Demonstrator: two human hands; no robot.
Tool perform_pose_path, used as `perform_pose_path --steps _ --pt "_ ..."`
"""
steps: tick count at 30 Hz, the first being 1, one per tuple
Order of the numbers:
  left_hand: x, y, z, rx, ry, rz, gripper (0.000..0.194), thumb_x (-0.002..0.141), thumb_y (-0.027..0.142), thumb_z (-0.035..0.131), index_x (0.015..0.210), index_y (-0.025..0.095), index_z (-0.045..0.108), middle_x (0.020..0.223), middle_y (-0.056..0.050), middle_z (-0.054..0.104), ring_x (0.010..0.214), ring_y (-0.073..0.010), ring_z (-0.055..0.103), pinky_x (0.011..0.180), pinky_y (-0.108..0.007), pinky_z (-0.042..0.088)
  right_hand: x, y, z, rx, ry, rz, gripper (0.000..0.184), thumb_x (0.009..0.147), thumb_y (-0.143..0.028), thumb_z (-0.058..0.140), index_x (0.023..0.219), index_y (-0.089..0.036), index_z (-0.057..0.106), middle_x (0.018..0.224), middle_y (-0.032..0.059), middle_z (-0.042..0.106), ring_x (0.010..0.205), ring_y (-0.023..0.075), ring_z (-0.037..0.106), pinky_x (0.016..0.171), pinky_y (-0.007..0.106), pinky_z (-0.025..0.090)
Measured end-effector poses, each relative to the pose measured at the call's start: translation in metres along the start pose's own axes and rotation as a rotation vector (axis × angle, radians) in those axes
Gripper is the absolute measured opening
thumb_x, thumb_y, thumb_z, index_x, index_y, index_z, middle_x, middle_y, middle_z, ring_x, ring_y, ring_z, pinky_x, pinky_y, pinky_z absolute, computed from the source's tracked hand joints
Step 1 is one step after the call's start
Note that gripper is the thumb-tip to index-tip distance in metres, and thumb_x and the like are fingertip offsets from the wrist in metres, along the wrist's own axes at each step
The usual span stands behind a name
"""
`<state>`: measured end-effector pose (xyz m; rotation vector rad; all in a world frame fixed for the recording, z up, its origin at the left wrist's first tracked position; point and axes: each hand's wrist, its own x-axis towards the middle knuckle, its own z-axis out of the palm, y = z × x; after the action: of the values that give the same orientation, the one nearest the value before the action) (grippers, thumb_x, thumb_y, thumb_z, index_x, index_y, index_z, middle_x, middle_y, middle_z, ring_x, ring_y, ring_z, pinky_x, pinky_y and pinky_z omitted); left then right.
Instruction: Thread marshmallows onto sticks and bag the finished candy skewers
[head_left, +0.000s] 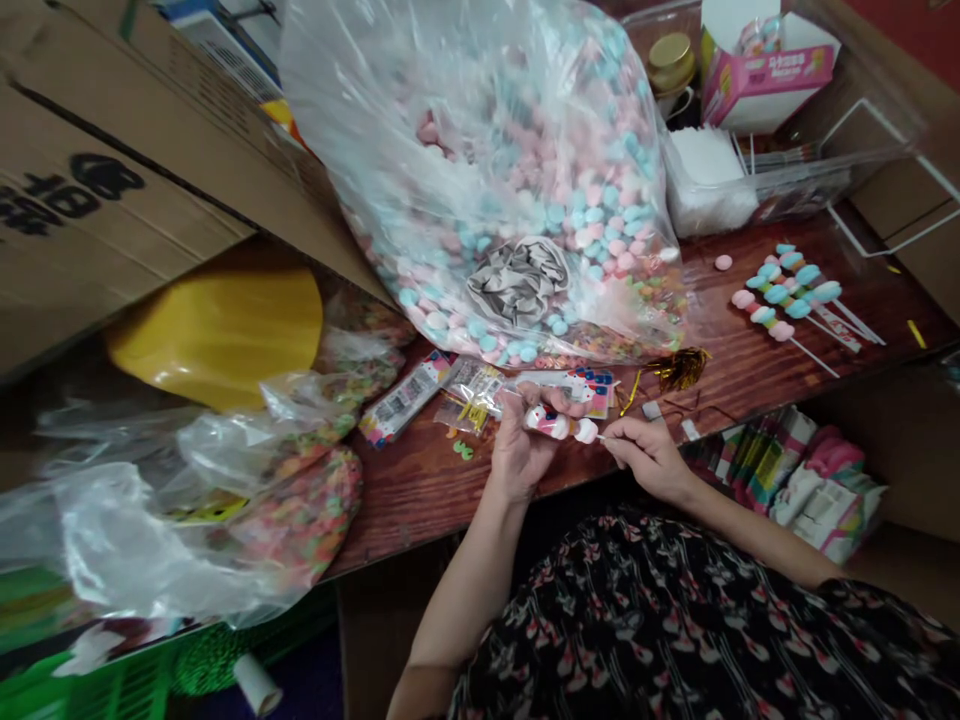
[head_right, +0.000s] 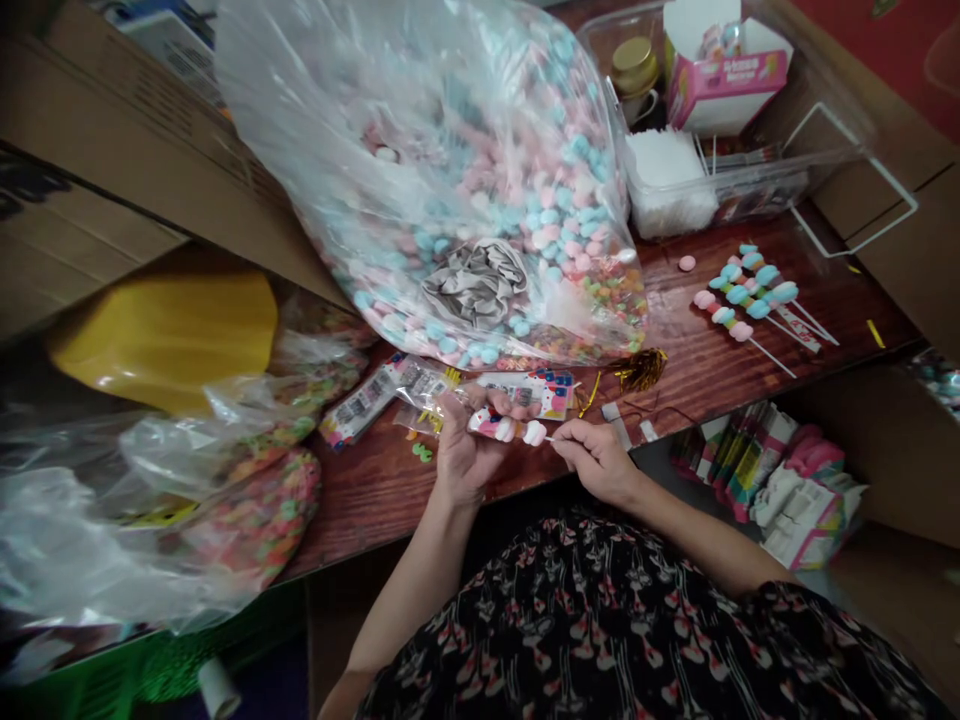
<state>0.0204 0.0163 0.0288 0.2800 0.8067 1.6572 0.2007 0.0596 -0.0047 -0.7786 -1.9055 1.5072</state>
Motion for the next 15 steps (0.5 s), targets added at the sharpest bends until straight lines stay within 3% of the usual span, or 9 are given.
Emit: perform_pose_path --steps 2,4,10,15 --pt "0.002 0.001 -0.004 -0.022 -0.009 -0.029 0.048 0.074 0.066 0.068 0.074 0.02 0.053 0.075 0.0 0.066 0.075 -0.0193 0.068 0.089 -0.045 0.056 0.001 -0.003 0.0 0.059 -0.001 0.079 0.022 0.094 -0.022 0.05 0.073 -0.019 0.056 0.052 -0.0064 0.046 0.045 0.0076 0.042 0.045 0.019 0.036" --pt "0.004 0.002 -0.009 -0.03 0.004 -0.062 0.051 0.072 0.07 0.067 0.075 0.02 0.054 0.074 -0.001 0.067 0.078 -0.0214 0.069 0.089 -0.046 0.056 0.001 -0.003 -0.001 -0.006 0.046 0.04 0.021 0.094 -0.022 0.05 0.075 -0.018 0.058 0.054 -0.0056 0.049 0.046 0.008 0.044 0.046 0.02 0.037" --pt "0.009 0.003 -0.017 0.025 0.042 -0.13 0.051 0.07 0.068 0.071 0.075 0.019 0.055 0.075 -0.003 0.069 0.091 -0.0271 0.072 0.09 -0.048 0.055 0.002 0.011 -0.007 -0.422 0.237 -0.386 0.014 0.091 -0.012 0.054 0.098 -0.017 0.065 0.077 0.0051 0.07 0.066 0.0147 0.063 0.064 0.027 0.048" --pt "0.011 -0.008 -0.008 -0.024 0.123 0.015 0.044 0.076 0.062 0.069 0.077 0.02 0.058 0.081 -0.002 0.07 0.096 -0.0239 0.071 0.097 -0.047 0.053 0.002 0.016 -0.003 -0.597 0.265 -0.536 0.018 0.088 -0.008 0.056 0.103 -0.015 0.064 0.076 0.0066 0.071 0.064 0.0158 0.063 0.062 0.028 0.046"
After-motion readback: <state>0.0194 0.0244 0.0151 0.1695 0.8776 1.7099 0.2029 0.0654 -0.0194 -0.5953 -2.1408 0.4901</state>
